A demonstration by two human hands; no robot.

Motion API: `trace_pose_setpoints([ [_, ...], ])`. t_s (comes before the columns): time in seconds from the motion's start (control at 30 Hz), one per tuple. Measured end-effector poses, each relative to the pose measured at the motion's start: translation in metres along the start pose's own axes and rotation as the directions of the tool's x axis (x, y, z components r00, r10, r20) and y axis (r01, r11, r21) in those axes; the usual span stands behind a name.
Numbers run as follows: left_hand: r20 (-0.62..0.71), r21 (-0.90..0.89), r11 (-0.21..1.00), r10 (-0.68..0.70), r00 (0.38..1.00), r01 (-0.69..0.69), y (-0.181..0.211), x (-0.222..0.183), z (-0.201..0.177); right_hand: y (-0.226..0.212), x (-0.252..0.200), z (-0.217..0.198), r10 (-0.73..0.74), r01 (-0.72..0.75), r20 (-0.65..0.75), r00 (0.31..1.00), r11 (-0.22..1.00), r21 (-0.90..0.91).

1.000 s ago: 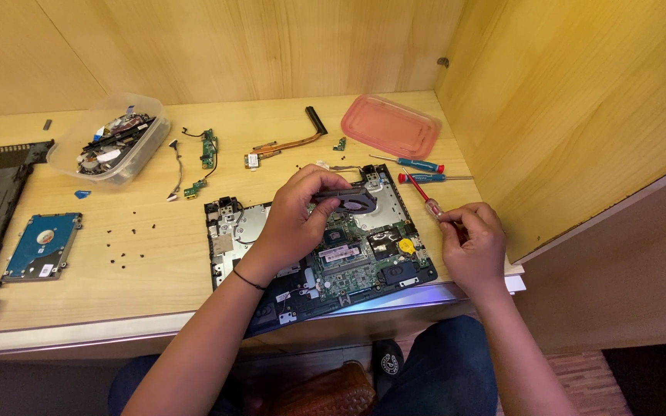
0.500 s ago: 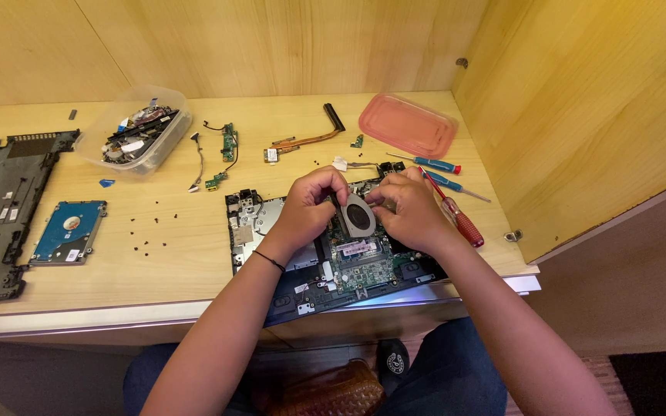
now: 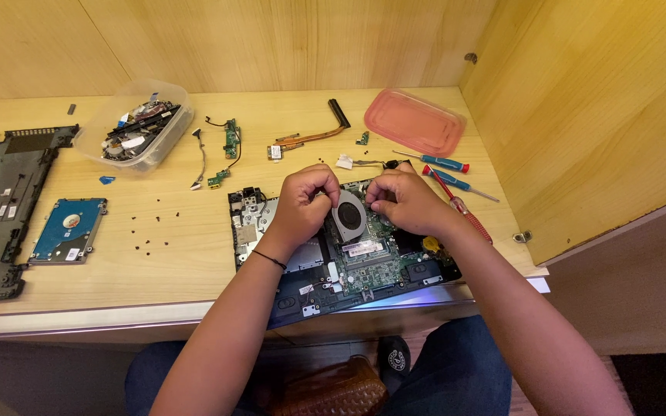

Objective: Servicing a laptop by removing the internal fan and working on the motherboard components.

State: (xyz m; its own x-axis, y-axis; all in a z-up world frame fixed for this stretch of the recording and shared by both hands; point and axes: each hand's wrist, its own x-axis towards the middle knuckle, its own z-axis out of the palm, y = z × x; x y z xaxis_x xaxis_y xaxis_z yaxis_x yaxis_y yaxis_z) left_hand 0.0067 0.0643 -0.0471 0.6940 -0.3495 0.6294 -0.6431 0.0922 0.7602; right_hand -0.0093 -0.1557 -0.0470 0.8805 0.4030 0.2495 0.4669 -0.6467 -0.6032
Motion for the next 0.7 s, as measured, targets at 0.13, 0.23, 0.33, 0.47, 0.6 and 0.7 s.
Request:
trace_pose_setpoints([
  [0.13,-0.012,0.026,1.0,0.001,1.0,-0.001,0.0,-0.001,0.002,-0.002,0.003,-0.004,-0.019,0.019,0.0,1.0,1.0,0.013],
  [0.23,-0.02,0.025,1.0,-0.003,1.0,0.004,0.0,0.0,0.002,-0.004,0.0,-0.004,-0.027,0.027,0.001,1.0,0.998,0.059],
  [0.33,-0.032,0.013,1.0,-0.005,0.999,0.006,-0.001,-0.002,0.001,-0.004,-0.004,-0.004,0.022,-0.022,-0.002,1.0,0.994,0.108],
  [0.47,-0.024,0.007,1.0,-0.011,1.0,0.011,-0.003,-0.002,0.003,0.001,-0.005,-0.005,0.003,-0.005,0.018,1.0,0.989,0.148],
  [0.6,-0.024,0.005,1.0,-0.006,1.0,0.006,-0.005,-0.003,0.002,0.007,-0.005,0.001,-0.009,0.002,0.035,0.999,0.984,0.181],
  [0.7,-0.021,-0.007,1.0,-0.018,1.0,0.018,-0.003,-0.003,0.003,0.012,-0.005,0.007,-0.002,0.001,0.003,1.0,0.974,0.225],
])
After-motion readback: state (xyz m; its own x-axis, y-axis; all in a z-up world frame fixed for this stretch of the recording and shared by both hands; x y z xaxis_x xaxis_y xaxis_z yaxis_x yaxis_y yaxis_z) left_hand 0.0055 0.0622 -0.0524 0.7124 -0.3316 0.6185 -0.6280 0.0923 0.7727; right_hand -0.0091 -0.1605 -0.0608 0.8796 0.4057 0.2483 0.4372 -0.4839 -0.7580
